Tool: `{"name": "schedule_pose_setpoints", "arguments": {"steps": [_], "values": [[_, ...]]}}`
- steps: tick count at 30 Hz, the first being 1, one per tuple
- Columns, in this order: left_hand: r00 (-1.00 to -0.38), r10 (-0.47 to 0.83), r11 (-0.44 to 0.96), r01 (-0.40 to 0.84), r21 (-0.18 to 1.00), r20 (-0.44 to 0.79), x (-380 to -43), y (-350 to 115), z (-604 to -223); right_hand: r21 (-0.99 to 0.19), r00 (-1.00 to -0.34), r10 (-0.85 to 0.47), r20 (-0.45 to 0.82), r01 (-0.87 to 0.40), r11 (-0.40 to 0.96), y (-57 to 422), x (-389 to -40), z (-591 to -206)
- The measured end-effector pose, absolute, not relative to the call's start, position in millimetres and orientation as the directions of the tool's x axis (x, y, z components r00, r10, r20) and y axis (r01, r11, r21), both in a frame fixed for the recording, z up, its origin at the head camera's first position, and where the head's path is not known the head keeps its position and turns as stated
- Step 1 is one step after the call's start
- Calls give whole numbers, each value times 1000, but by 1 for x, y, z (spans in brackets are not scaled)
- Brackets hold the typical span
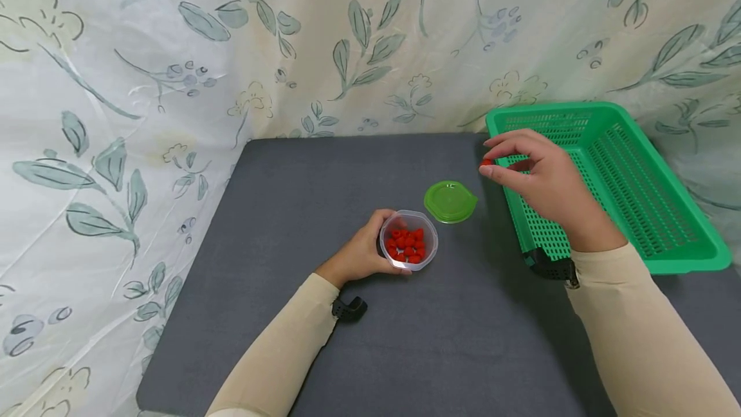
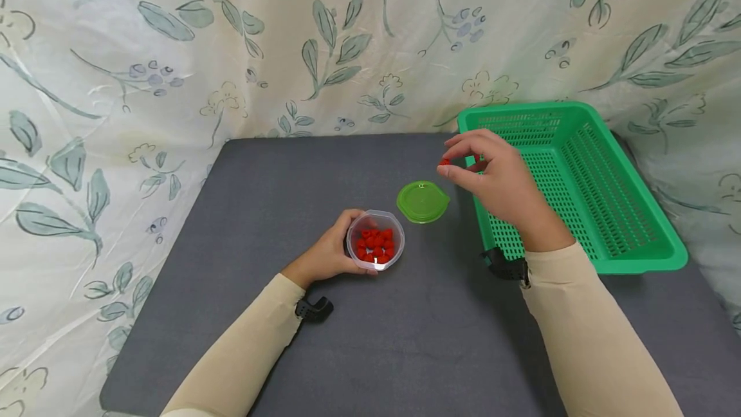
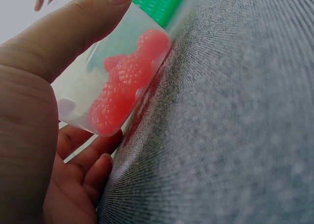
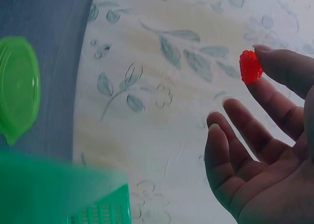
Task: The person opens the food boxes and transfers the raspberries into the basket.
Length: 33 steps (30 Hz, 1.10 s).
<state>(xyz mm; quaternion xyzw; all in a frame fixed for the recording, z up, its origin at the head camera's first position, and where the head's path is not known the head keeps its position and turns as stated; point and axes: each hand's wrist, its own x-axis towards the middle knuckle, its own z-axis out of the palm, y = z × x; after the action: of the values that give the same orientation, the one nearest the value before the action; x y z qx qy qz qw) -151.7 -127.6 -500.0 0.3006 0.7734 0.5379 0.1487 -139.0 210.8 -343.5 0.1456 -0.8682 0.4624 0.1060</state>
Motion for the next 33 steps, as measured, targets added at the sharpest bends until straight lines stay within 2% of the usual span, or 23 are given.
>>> {"name": "schedule_pose_setpoints", "arguments": {"steps": [7,16,24,33], "values": [[-776,624,250,310,917,93,-153,-128,-500,-774,-958,-92,271,-274,571,231,-148,-343],[-776,625,249,304,920,87,-153,-129,-500,-789,-991,-37,132,-128,601,254,-167,-351],[-771,631,238,298,925,86,-158,-132,-498,-775,-998,-2,70,-55,630,270,-189,-352],[-765,640,225,281,933,76,-164,-134,-494,-743,-997,0,-84,62,666,288,-212,-351]]}}
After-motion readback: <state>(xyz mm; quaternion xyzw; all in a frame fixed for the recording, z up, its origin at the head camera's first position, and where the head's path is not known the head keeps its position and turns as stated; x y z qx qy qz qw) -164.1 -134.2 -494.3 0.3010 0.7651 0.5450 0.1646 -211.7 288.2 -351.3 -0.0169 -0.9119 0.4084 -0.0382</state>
